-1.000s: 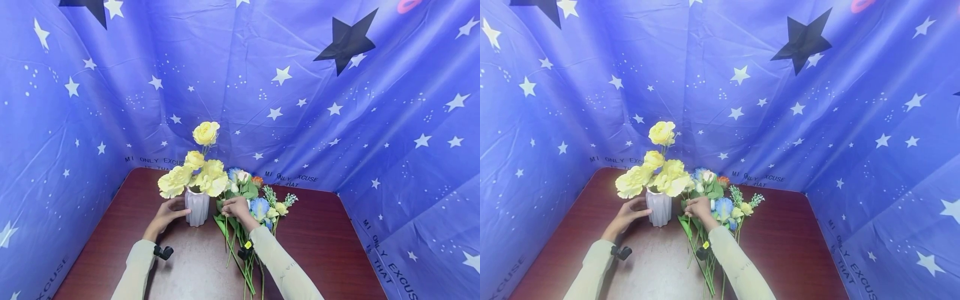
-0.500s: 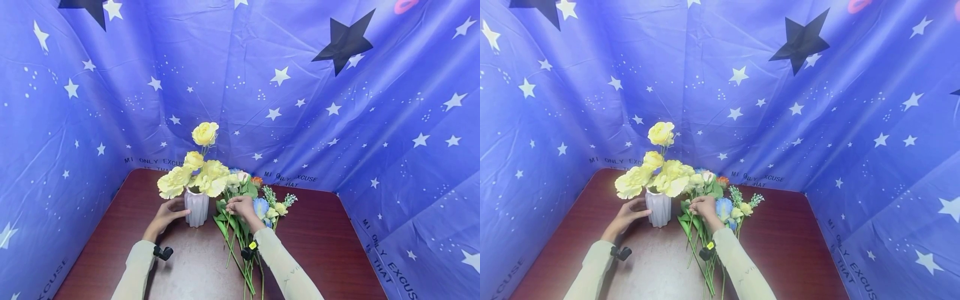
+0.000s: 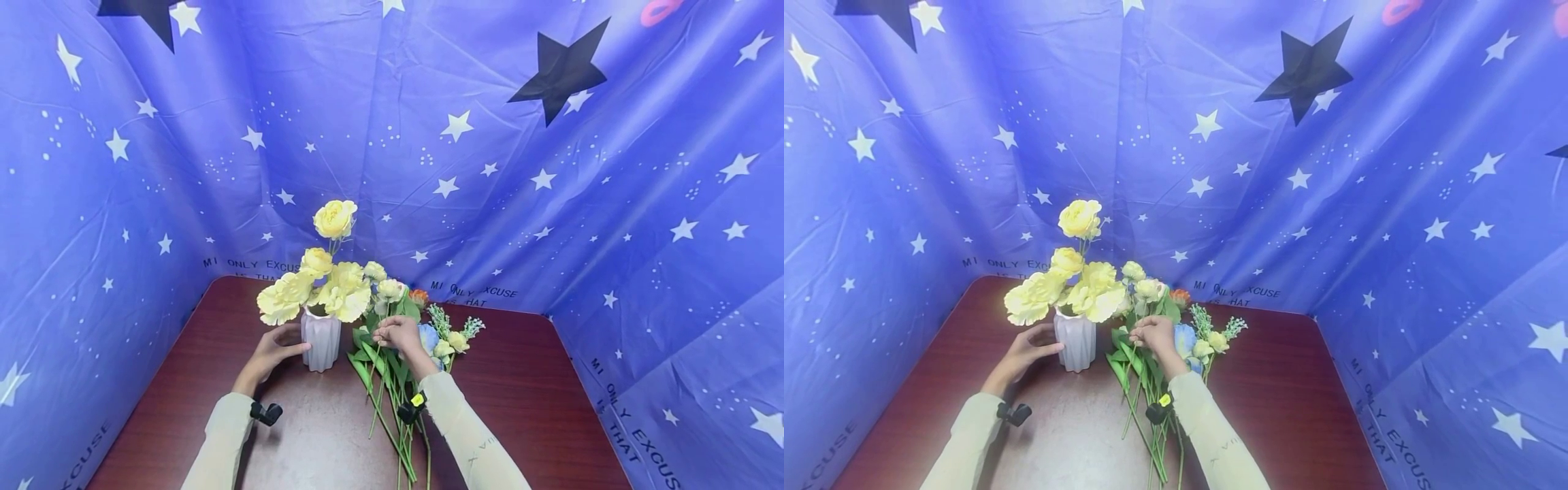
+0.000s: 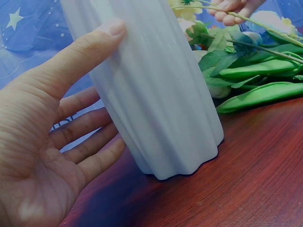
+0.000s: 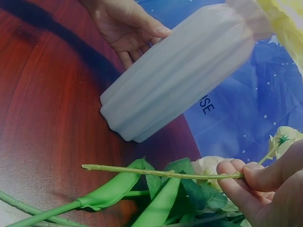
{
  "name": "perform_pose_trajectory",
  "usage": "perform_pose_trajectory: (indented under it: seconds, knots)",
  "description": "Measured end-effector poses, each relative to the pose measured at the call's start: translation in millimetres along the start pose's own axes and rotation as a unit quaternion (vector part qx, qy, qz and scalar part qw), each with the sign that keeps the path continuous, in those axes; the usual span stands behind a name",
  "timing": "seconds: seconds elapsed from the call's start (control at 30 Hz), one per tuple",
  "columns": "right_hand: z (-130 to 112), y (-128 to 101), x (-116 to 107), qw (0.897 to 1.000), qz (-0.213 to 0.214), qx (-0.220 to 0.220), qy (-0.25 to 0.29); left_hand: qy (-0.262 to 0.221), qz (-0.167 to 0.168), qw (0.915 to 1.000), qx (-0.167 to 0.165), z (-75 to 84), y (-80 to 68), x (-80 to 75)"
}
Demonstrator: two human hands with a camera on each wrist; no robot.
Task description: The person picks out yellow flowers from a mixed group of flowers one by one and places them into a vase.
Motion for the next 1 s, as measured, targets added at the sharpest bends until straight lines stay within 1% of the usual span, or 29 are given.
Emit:
perform_pose_trajectory:
  seconds: [0.13,0.33,0.7,1.0]
  knots:
    - [-4,1,-4,1.0,0.001,0.002,0.006,0.005,0.002,1.0,-0.006,0.2,-0.2,-0.3]
    - [-13,1,-10,1.0,-0.001,0.002,0.012,0.01,0.001,0.9999,-0.006,-0.1,0.4,-1.2]
    - [-31,1,-24,0.999,-0.026,0.012,0.02,0.012,0.004,0.9999,-0.004,2.2,0.2,0.0]
    - [-43,2,-35,0.999,-0.047,0.0,0.024,0.016,0.001,0.9999,-0.002,-1.6,1.5,-0.1]
Point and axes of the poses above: each hand's wrist, its own y-axis towards the middle knuckle, its own x-axis out of the palm, z = x × y, the point moved 1 cm from there along y, towards the middle knuckle, and after that the axes turned 5 degrees about -x, right-handed, at the moved point
